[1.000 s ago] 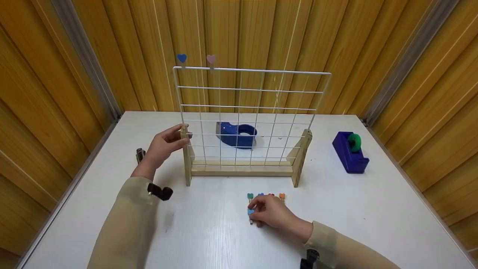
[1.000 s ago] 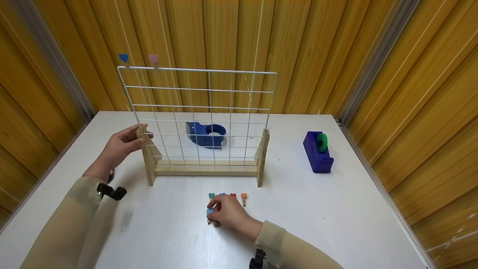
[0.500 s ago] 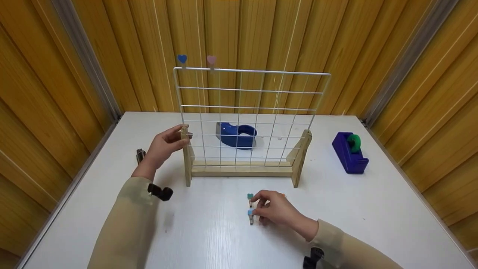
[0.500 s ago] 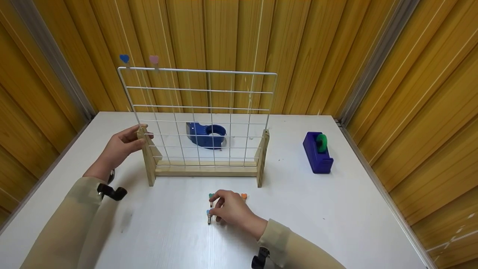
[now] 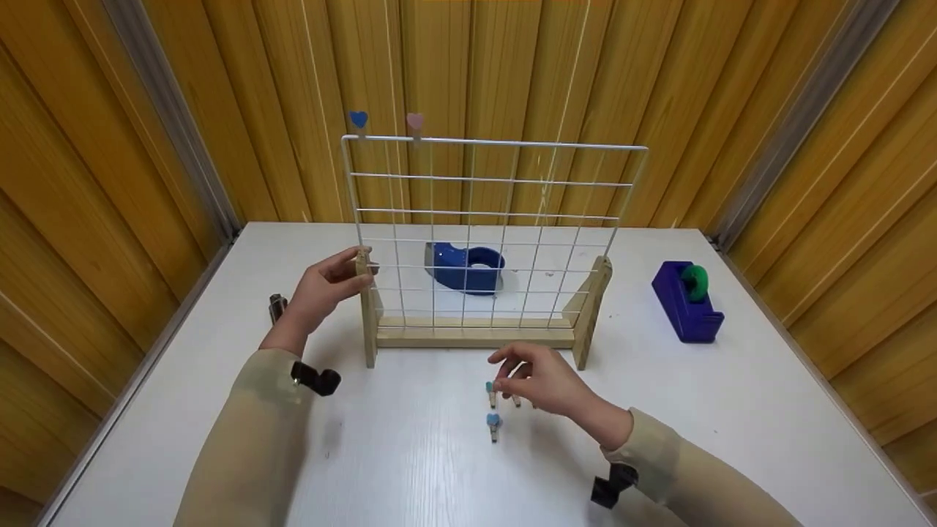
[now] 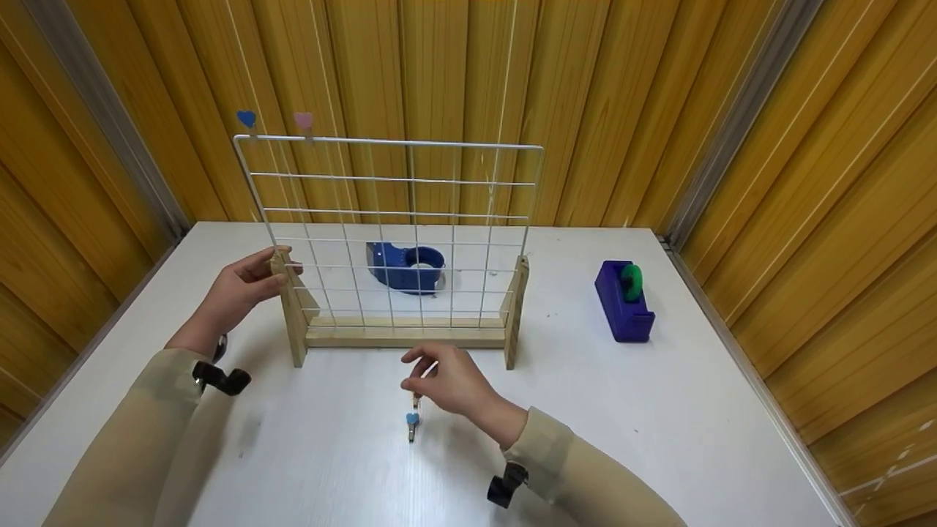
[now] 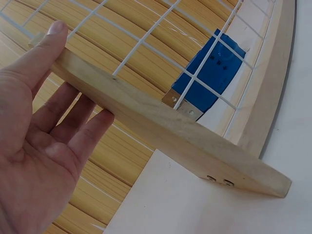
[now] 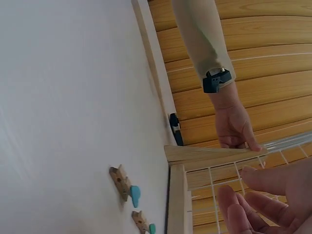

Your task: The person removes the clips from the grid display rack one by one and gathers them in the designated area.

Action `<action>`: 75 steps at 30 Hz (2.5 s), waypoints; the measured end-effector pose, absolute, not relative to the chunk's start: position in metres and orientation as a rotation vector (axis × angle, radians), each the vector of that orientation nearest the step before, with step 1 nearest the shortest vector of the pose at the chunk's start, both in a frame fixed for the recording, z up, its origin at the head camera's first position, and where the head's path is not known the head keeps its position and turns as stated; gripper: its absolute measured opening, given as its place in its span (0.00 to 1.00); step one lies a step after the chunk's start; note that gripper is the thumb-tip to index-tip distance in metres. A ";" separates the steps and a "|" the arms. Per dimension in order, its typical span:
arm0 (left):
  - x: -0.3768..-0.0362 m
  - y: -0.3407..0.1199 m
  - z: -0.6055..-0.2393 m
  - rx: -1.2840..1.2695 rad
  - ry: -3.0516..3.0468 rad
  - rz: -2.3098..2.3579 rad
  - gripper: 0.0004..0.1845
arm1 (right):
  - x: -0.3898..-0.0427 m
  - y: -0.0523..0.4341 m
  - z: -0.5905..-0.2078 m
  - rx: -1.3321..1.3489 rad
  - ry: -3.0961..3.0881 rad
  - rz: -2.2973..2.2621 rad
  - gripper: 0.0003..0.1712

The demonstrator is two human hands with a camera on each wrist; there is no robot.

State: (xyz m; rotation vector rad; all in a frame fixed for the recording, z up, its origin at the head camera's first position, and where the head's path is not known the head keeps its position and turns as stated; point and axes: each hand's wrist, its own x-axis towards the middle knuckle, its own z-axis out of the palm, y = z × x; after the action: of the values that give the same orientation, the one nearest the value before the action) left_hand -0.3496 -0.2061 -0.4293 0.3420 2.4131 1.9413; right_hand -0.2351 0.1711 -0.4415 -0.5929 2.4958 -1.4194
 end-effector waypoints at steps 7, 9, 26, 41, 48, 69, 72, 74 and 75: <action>-0.348 -0.206 -0.428 0.337 2.411 1.939 0.33 | -0.241 0.168 -0.414 -0.644 2.522 -1.472 0.18; -0.348 -0.206 -0.428 0.335 2.407 1.943 0.33 | -0.242 0.167 -0.406 -0.657 2.536 -1.484 0.17; -0.350 -0.207 -0.430 0.321 2.403 1.940 0.34 | -0.251 0.146 -0.341 -0.864 2.648 -1.531 0.18; -0.348 -0.208 -0.429 0.312 2.408 1.956 0.34 | -0.270 0.121 -0.282 -0.955 2.710 -1.653 0.18; -0.347 -0.207 -0.429 0.304 2.417 1.938 0.33 | -0.284 0.108 -0.249 -1.083 2.684 -1.727 0.17; -0.349 -0.203 -0.429 0.327 2.402 1.938 0.32 | -0.331 0.074 -0.178 -1.015 2.770 -1.739 0.21; -0.349 -0.203 -0.429 0.331 2.401 1.943 0.32 | -0.339 0.071 -0.174 -0.961 2.809 -1.668 0.21; -0.350 -0.203 -0.428 0.339 2.396 1.948 0.32 | -0.344 0.069 -0.174 -0.937 2.825 -1.618 0.20; -0.350 -0.203 -0.428 0.342 2.395 1.949 0.32 | -0.346 0.068 -0.174 -0.929 2.829 -1.594 0.20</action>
State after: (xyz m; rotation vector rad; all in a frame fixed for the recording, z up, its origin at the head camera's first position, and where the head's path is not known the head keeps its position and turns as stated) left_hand -0.3497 -0.2027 -0.4282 0.3415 2.3954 1.9491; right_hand -0.3459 0.0676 -0.1742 -0.9289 2.8288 -1.5939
